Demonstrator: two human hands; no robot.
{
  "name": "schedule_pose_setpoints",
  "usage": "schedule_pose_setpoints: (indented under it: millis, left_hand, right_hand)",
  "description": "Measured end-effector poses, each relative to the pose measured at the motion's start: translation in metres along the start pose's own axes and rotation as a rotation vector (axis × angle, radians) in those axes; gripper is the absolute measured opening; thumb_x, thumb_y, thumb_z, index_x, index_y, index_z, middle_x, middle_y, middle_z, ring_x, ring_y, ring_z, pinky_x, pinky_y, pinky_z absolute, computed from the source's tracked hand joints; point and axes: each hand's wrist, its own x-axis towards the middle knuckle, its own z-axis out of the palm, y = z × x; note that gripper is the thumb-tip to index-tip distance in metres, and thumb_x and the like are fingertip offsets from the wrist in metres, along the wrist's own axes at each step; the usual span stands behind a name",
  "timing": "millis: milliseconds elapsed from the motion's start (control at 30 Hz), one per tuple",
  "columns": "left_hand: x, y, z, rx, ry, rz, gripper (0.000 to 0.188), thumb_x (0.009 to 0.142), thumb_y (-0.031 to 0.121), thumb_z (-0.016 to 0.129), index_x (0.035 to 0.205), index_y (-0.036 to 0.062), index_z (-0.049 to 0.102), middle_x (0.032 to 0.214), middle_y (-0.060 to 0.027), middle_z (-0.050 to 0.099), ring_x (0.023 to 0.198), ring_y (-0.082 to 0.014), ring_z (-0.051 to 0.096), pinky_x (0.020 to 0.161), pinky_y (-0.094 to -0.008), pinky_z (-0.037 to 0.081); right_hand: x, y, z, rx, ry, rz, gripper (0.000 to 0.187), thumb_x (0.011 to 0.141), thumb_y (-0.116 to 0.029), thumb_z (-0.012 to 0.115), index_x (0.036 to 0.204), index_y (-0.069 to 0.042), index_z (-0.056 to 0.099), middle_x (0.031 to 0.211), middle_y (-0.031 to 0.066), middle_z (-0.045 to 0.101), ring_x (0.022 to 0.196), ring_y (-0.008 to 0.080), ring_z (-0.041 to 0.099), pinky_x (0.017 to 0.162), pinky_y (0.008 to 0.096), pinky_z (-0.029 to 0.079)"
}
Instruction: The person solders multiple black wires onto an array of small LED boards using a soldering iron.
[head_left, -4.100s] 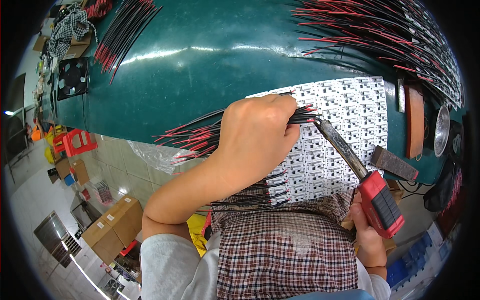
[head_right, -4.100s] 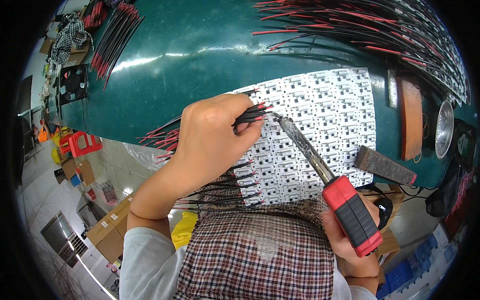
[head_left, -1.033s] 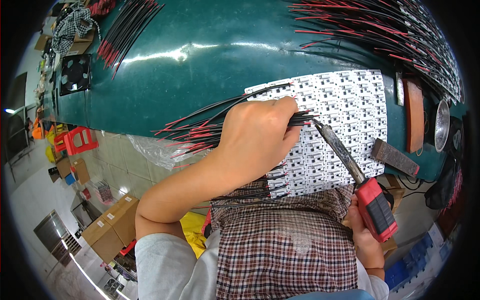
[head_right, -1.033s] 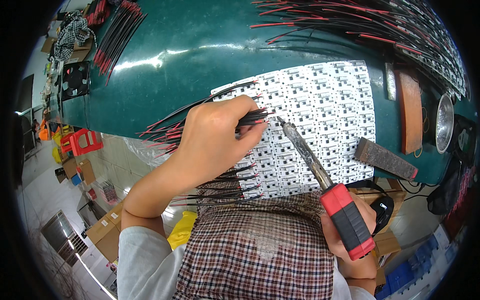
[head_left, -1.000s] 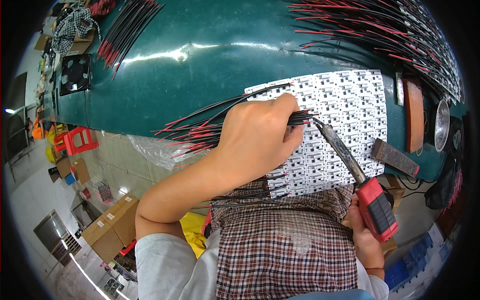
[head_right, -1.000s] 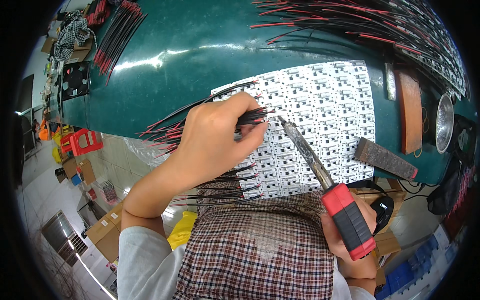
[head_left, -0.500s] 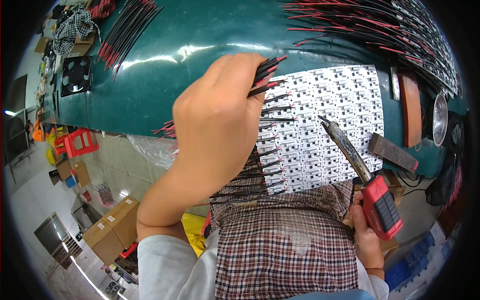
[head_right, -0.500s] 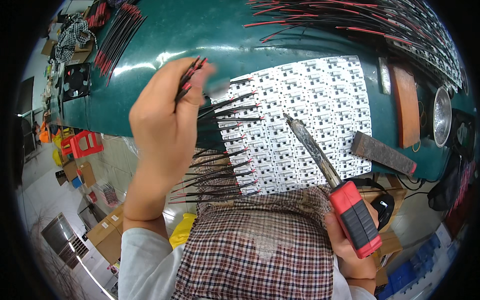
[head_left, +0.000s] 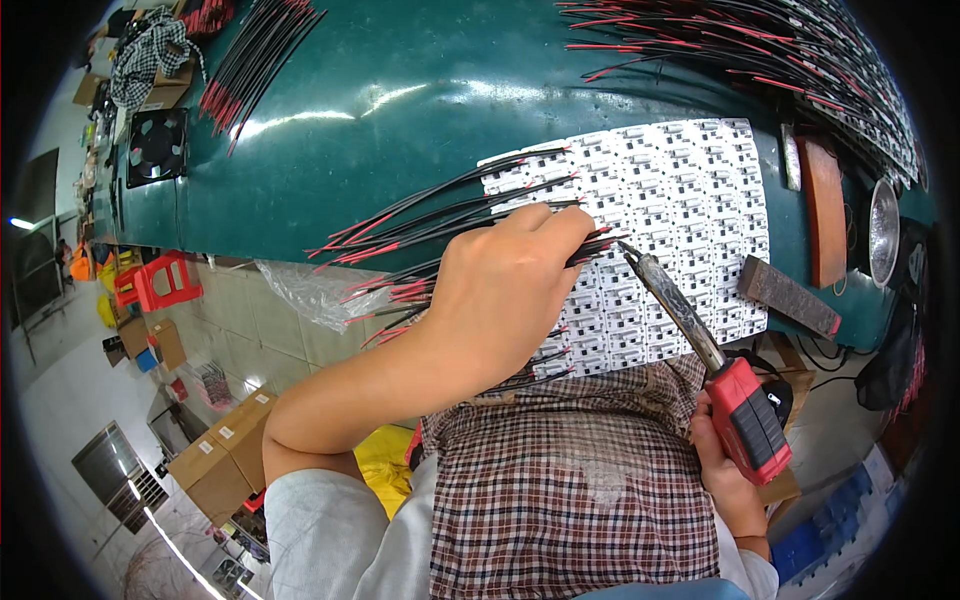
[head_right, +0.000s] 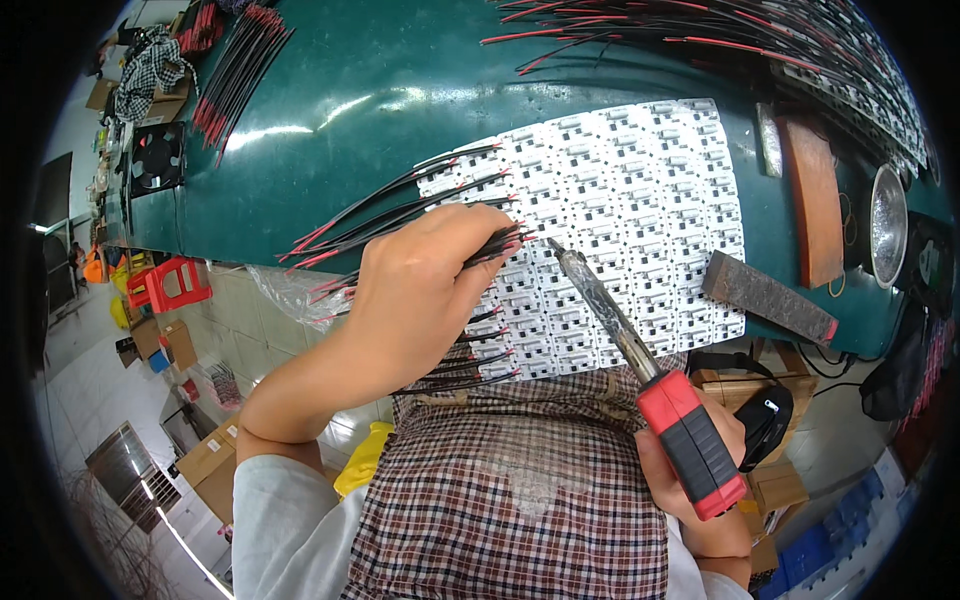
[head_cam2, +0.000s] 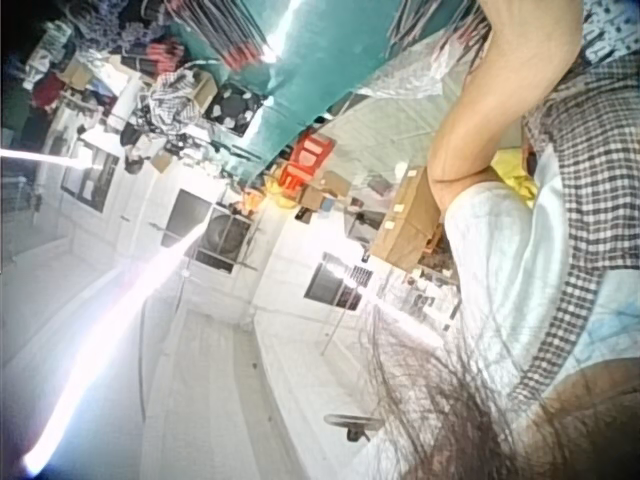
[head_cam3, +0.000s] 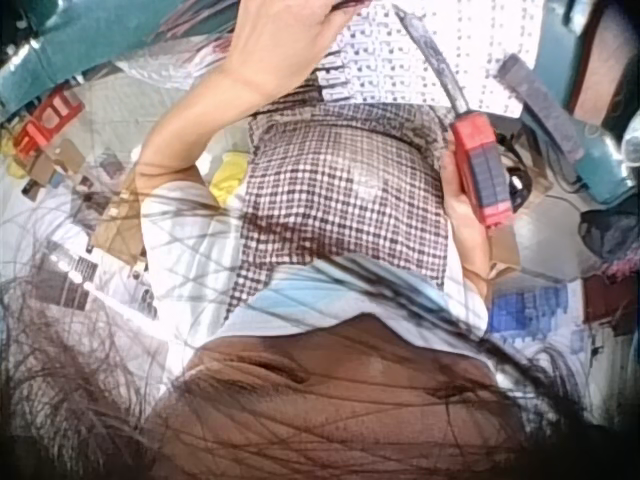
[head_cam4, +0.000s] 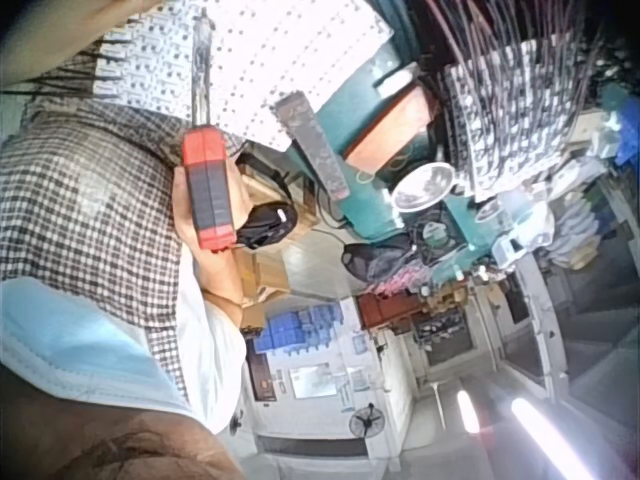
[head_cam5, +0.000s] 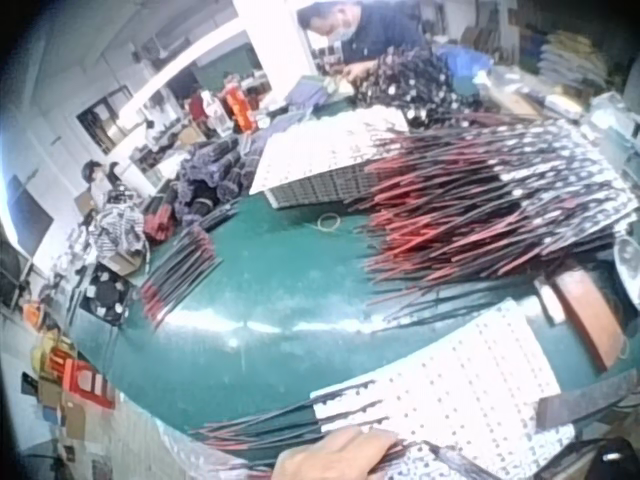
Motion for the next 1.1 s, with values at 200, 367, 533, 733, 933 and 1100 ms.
schedule_pose_setpoints:
  millis: [200,367,533,733,933,1100]
  left_hand:
    - [0.001,0.0,0.001,-0.047,0.013,-0.015,0.018,0.084,0.008,0.073,0.099,0.0038,0.065,0.081,-0.0113,0.07,0.063,-0.0279,0.067,0.058,-0.0357,0.051]
    - [0.001,-0.006,0.011,-0.031,0.077,0.009,0.018,0.082,0.012,0.078,0.088,0.004,0.063,0.071,-0.0098,0.068,0.053,-0.0245,0.065,0.051,-0.0338,0.048]
    - [0.001,-0.01,0.016,0.008,0.089,0.028,0.018,0.081,0.012,0.078,0.085,0.0044,0.063,0.067,-0.0099,0.066,0.053,-0.0243,0.065,0.051,-0.034,0.048]
    - [0.001,-0.008,0.016,0.033,0.086,0.024,0.018,0.079,0.011,0.079,0.084,0.0051,0.063,0.066,-0.0096,0.066,0.055,-0.0248,0.066,0.052,-0.0348,0.049]
    - [0.001,-0.007,0.019,0.041,0.102,0.036,0.018,0.076,0.008,0.077,0.084,0.0053,0.062,0.065,-0.009,0.064,0.056,-0.0259,0.065,0.052,-0.0363,0.049]
    - [0.002,-0.006,0.018,0.044,0.104,0.042,0.019,0.075,0.008,0.077,0.084,0.0051,0.061,0.064,-0.0087,0.063,0.054,-0.0262,0.063,0.052,-0.0366,0.048]
  right_hand:
    - [0.011,-0.008,-0.001,-0.041,-0.045,-0.026,0.03,0.077,-0.012,0.076,0.103,0.002,0.067,0.091,0.0168,0.067,0.073,0.0329,0.068,0.066,0.037,0.054]
    - [0.027,-0.02,0.001,-0.06,-0.04,-0.113,0.03,0.074,-0.007,0.076,0.101,0.002,0.067,0.09,0.0177,0.067,0.072,0.0329,0.068,0.065,0.0361,0.054]
    - [0.035,-0.023,-0.001,-0.146,-0.091,-0.173,0.029,0.072,-0.004,0.076,0.099,0.002,0.068,0.088,0.0182,0.067,0.071,0.033,0.067,0.064,0.0362,0.054]
    - [0.037,-0.023,0.001,-0.134,-0.085,-0.165,0.028,0.071,-0.004,0.076,0.098,0.002,0.068,0.085,0.0172,0.066,0.069,0.0327,0.066,0.062,0.036,0.053]
    - [0.039,-0.019,0.003,-0.109,-0.099,-0.2,0.027,0.072,-0.004,0.075,0.097,0.002,0.067,0.084,0.0165,0.066,0.068,0.0315,0.066,0.061,0.0352,0.053]
    - [0.032,-0.017,0.002,-0.03,-0.074,-0.112,0.029,0.072,-0.005,0.076,0.098,0.003,0.067,0.084,0.0166,0.066,0.067,0.0315,0.066,0.061,0.034,0.052]
